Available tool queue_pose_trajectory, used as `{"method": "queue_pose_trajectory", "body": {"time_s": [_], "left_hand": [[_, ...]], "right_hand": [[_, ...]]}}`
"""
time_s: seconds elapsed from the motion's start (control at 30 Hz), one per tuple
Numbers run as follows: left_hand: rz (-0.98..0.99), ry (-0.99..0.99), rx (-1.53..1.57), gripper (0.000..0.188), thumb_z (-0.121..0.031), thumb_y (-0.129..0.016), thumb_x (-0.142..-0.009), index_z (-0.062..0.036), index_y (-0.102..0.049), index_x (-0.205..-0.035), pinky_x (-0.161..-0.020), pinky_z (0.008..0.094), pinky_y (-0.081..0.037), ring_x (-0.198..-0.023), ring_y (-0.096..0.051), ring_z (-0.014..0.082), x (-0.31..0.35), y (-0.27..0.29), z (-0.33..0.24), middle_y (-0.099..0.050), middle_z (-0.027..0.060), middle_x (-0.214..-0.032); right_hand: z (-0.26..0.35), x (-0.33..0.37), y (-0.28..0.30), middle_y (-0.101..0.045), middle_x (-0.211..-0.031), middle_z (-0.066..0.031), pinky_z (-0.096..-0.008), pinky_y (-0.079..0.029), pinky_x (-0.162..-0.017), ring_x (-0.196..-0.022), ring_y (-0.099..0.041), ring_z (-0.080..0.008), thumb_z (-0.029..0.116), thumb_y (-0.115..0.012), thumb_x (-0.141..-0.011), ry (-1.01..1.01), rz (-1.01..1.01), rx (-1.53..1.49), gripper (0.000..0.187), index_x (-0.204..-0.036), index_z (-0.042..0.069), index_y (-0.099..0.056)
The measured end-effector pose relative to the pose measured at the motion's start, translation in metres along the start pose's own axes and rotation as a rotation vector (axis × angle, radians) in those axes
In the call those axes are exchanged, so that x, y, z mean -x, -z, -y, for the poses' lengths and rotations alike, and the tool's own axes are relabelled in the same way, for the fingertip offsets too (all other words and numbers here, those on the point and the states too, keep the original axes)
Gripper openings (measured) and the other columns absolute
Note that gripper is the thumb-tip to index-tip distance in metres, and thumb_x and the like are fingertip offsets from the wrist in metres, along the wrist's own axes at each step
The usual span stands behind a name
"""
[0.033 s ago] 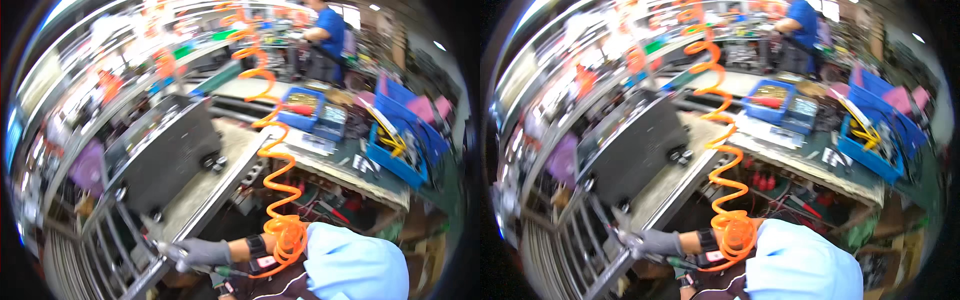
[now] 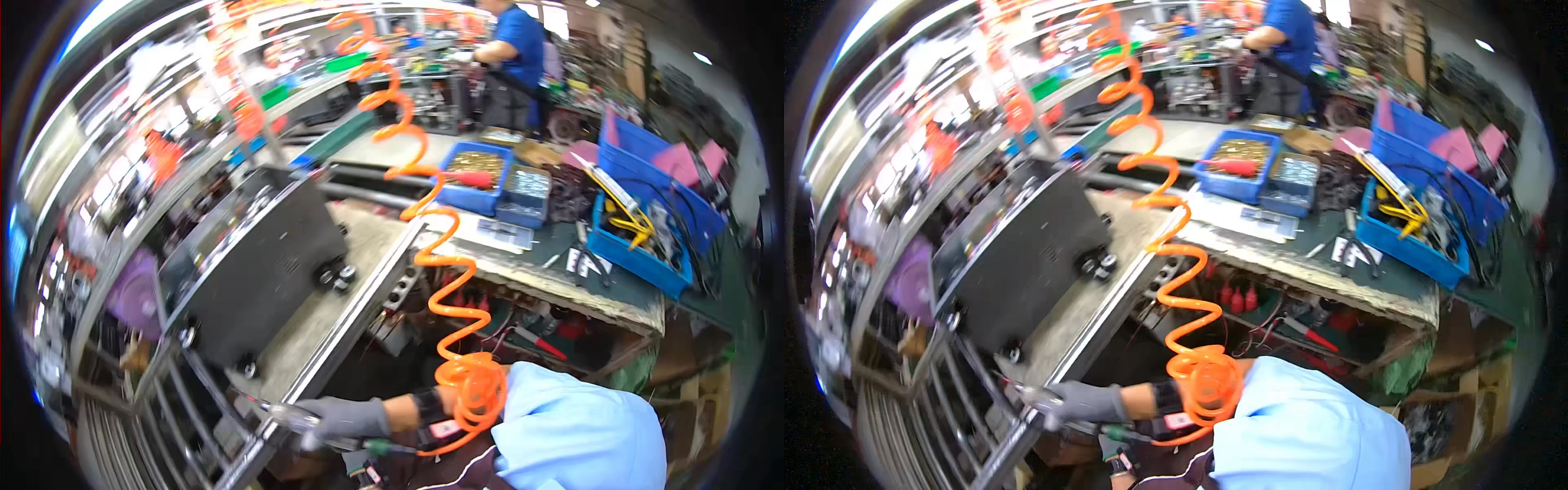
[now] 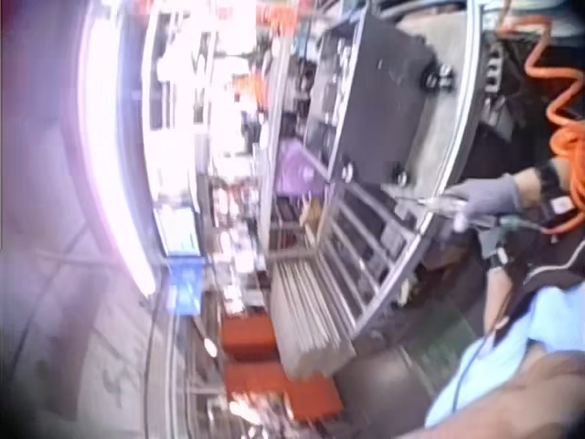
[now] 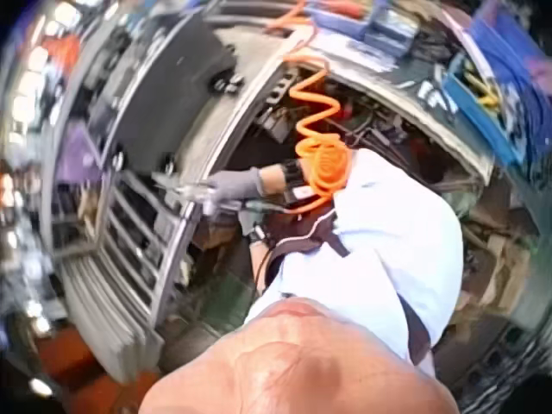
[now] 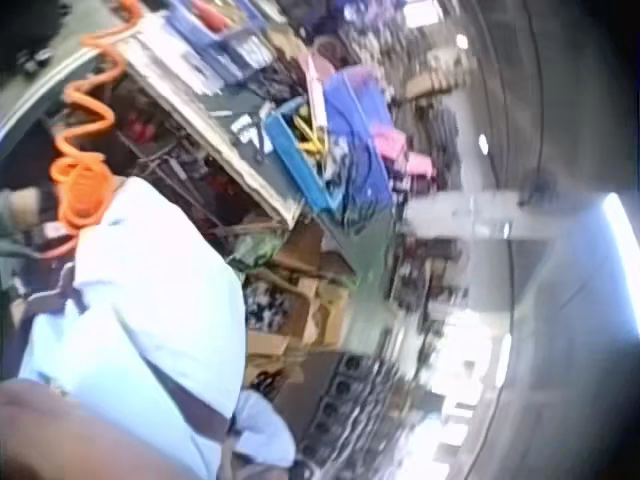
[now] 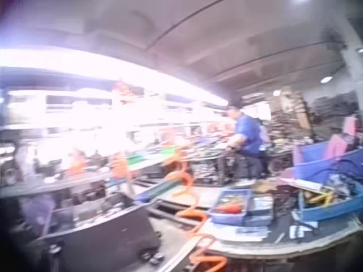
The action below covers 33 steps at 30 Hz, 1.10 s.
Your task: The person fastens casters to a metal chassis using a power tool, then picks up a bag of washers from a bin. They empty the washers into a small tray and walk across the factory floor while sorting through them by hand.
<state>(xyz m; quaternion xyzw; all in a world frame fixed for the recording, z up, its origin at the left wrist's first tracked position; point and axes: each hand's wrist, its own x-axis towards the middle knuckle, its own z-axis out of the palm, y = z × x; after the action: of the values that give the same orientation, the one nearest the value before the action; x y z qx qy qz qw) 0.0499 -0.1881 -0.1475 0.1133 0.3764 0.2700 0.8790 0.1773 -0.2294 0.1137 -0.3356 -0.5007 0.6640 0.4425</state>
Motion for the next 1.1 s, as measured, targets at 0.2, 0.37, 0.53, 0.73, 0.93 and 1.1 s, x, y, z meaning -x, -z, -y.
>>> {"method": "queue_pose_trajectory", "body": {"time_s": [0.2, 0.37, 0.53, 0.73, 0.93, 1.1], "left_hand": [[0.143, -0.02, -0.335, 0.021, -0.024, -0.053, -0.082, -0.0063, -0.059, -0.093, -0.064, 0.032, -0.047, -0.076, -0.057, 0.0193, -0.033, -0.17, 0.013, -0.06, 0.0058, -0.083], [0.484, -0.798, -1.201, 0.021, -0.016, -0.058, -0.082, 0.0021, -0.061, -0.094, -0.067, 0.0293, -0.045, -0.073, -0.055, 0.0185, -0.074, -0.41, 0.052, -0.06, 0.006, -0.081], [0.817, -1.517, -1.713, 0.028, -0.023, -0.061, -0.077, -0.0044, -0.059, -0.097, -0.077, 0.0418, -0.044, -0.09, -0.054, 0.0337, -0.142, -0.598, 0.117, -0.058, 0.0179, -0.095], [0.391, -1.071, -2.569, 0.053, -0.044, -0.053, -0.083, -0.0115, -0.044, -0.124, -0.089, 0.044, -0.042, -0.107, -0.051, 0.0387, -0.224, -0.701, 0.178, -0.05, 0.0233, -0.115], [0.482, -0.882, -2.736, 0.049, -0.042, -0.05, -0.085, -0.0086, -0.048, -0.121, -0.09, 0.0442, -0.043, -0.111, -0.05, 0.0393, -0.239, -0.715, 0.21, -0.049, 0.0257, -0.118], [0.615, -0.954, -2.577, 0.032, -0.03, -0.05, -0.087, -0.0035, -0.054, -0.103, -0.083, 0.0454, -0.046, -0.095, -0.059, 0.0385, -0.261, -0.706, 0.205, -0.059, 0.0235, -0.103]], "right_hand": [[0.002, 0.197, 0.132, -0.048, -0.116, -0.0118, -0.0292, -0.04, -0.09, -0.106, -0.048, -0.017, 0.021, -0.074, -0.064, 0.196, -0.729, 0.032, 0.092, -0.137, -0.001, -0.021], [-0.001, 0.313, 0.213, -0.061, -0.099, -0.012, -0.033, -0.049, -0.073, -0.082, -0.061, -0.024, 0.02, -0.073, -0.063, 0.327, -1.213, 0.315, 0.095, -0.14, 0.005, -0.019], [0.0, 0.387, 0.261, -0.063, -0.091, -0.0117, -0.0299, -0.05, -0.071, -0.077, -0.063, -0.0194, 0.021, -0.073, -0.064, 0.287, -1.547, 0.525, 0.094, -0.139, 0.005, -0.019], [-0.025, 0.406, 0.283, -0.062, -0.093, -0.0209, -0.0394, -0.05, -0.07, -0.08, -0.063, -0.0346, 0.04, -0.072, -0.062, 0.138, -1.626, 0.669, 0.1, -0.14, 0.008, -0.017], [-0.013, 0.406, 0.283, -0.062, -0.08, -0.0213, -0.0423, -0.049, -0.064, -0.073, -0.063, -0.0371, 0.044, -0.07, -0.064, -0.075, -1.459, 0.591, 0.099, -0.14, 0.009, -0.017], [-0.009, 0.404, 0.286, -0.063, -0.089, -0.0192, -0.0401, -0.049, -0.068, -0.079, -0.063, -0.0352, 0.041, -0.071, -0.065, 0.048, -1.492, 0.494, 0.096, -0.138, 0.006, -0.018]]}}
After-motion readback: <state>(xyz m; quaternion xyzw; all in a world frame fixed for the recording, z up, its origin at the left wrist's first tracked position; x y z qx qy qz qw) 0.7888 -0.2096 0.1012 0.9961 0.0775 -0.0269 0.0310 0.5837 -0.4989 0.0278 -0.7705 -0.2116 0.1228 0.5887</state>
